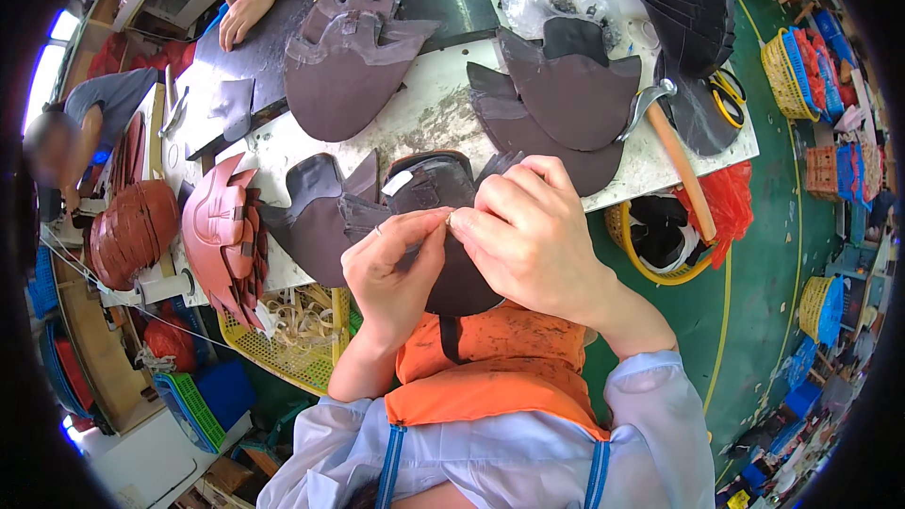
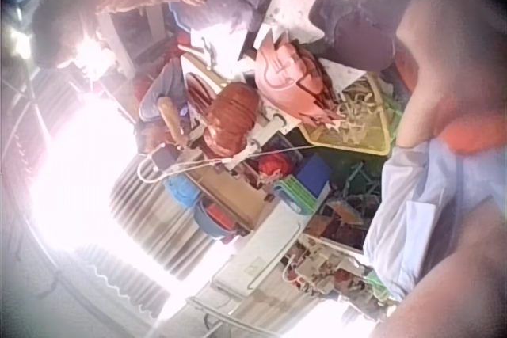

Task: Assembling shoe uppers by applying adhesive strips and joining leather/synthetic components.

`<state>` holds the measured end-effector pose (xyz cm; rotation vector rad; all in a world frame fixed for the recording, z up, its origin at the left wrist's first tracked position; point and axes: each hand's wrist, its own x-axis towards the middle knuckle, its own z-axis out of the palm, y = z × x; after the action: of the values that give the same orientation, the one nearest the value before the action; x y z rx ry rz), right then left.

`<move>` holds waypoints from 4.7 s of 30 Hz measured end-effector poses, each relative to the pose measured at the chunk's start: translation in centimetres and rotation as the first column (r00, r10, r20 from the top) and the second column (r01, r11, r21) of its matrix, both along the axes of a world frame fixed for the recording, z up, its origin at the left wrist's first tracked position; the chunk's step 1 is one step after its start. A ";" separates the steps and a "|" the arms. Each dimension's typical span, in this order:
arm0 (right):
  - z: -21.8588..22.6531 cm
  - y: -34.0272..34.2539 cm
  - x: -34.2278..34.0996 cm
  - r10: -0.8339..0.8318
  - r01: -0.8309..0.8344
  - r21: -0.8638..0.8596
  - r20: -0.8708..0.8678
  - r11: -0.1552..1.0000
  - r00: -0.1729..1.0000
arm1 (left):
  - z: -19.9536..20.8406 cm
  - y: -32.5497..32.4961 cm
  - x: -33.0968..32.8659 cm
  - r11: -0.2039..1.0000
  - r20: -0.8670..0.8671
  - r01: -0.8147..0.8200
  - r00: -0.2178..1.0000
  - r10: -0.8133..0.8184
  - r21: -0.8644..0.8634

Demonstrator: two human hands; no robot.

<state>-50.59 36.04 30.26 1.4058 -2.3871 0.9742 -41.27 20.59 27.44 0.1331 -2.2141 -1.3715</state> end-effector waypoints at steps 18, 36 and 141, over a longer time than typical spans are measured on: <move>-3.1 -0.3 -2.5 -0.156 0.106 -0.278 -0.164 0.955 0.974 | -1.0 -2.7 -1.2 0.100 0.006 0.034 0.927 -0.376 0.994; -4.7 6.4 -2.0 -0.406 0.515 -0.253 0.380 0.819 0.831 | 0.5 -23.0 -32.0 0.557 0.890 0.724 0.452 0.062 -0.406; -3.0 -3.9 -6.2 0.048 -0.086 0.073 0.420 0.994 0.906 | -3.6 -1.0 0.5 0.516 -0.093 -0.014 0.987 -0.127 -0.857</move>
<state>-56.81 32.18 27.23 1.4376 -2.7284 1.3184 -40.81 19.58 23.85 -0.3992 -2.5065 -0.1332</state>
